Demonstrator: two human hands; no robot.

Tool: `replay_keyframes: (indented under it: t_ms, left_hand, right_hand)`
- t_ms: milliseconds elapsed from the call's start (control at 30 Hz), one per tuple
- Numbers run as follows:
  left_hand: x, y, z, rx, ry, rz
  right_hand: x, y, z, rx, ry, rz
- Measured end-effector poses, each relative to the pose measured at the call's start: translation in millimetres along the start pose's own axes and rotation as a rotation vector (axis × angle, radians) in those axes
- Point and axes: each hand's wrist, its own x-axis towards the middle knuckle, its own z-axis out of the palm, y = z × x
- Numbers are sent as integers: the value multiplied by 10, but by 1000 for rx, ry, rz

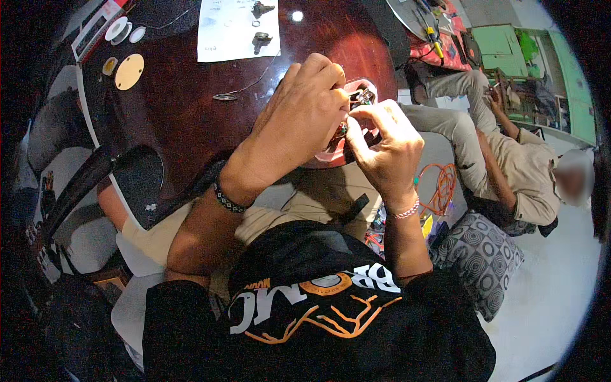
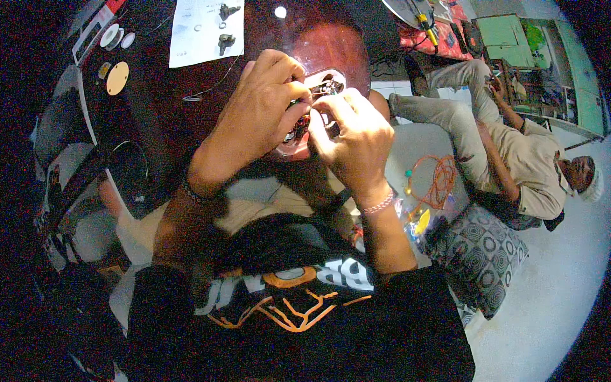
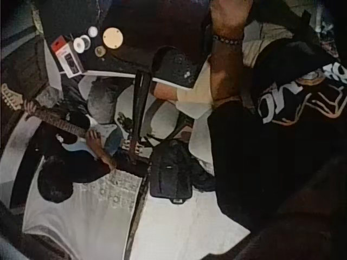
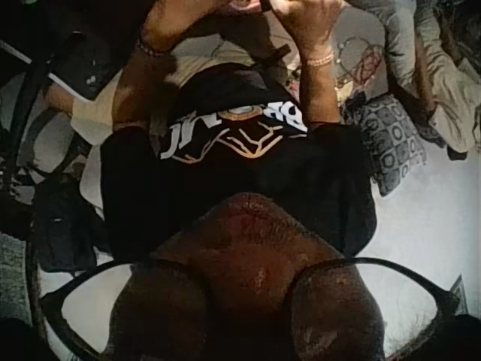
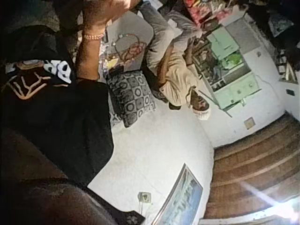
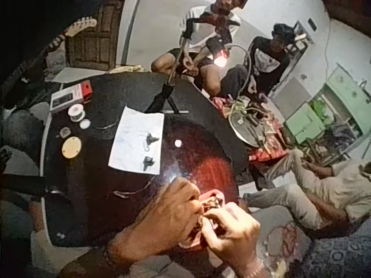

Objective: Replacing or repairing internal electronics and components of an electric guitar.

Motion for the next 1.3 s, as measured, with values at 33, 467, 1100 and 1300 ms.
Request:
replay_keyframes:
  t_ms: [33,467,1100,1300]
  left_hand:
    - [2,9,-6,12,-12,-1]
    - [26,29,-34,113,-94,25]
    - [21,19,-58,35,-78,-8]
    - [11,-40,-33,15,-60,21]
  right_hand:
    - [-2,1,-1,0,-3,1]
    - [36,-17,92,-43,36,-61]
    - [31,18,-64,26,-40,-5]
    - [36,79,-33,33,-40,-59]
